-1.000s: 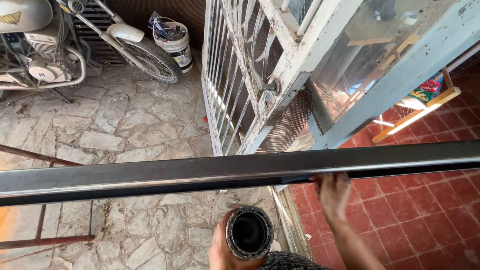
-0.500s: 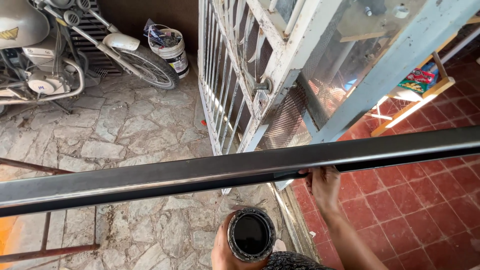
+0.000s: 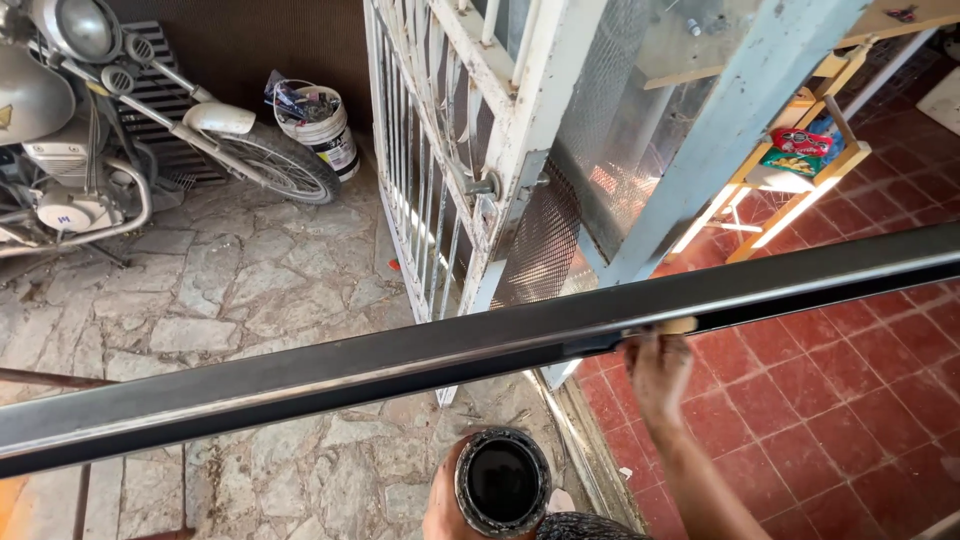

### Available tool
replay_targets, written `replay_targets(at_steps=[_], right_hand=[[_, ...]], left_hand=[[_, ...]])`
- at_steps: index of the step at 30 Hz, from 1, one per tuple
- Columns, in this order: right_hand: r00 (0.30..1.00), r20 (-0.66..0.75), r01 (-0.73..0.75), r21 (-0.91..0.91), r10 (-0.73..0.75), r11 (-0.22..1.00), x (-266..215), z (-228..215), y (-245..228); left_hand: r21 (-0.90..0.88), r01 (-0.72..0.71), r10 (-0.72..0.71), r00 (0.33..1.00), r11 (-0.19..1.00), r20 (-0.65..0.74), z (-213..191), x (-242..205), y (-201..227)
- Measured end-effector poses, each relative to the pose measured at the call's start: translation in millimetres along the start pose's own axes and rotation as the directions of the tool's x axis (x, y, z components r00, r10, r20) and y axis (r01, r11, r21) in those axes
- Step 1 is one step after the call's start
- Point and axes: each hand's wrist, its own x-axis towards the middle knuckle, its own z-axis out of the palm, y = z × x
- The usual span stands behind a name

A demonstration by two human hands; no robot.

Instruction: Painting a long rectangular metal beam with black paint using a handheld brush in a workshop area.

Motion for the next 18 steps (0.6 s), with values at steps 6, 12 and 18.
replay_targets(at_steps=[6, 12, 18], right_hand=[[0.994, 0.027, 0.11, -0.123, -0.108, 0.986, 60.6, -46.3, 32.2], [0.973, -0.203, 0.131, 0.121, -0.105, 0.984, 84.3, -111.5, 19.6], [0.989, -0.08, 0.139, 0.193, -0.125, 0.971, 29.4, -123.7, -46.4]], left_hand=[[0.027, 0.048, -0.051, 0.99, 0.999, 0.128, 11.4, 3.9, 6.2], [0.04, 0.092, -0.098, 0.968, 0.995, 0.232, 34.2, 13.8, 11.9], [-0.014, -0.026, 0.029, 0.937, 1.0, 0.347, 75.5, 2.5, -6.4]])
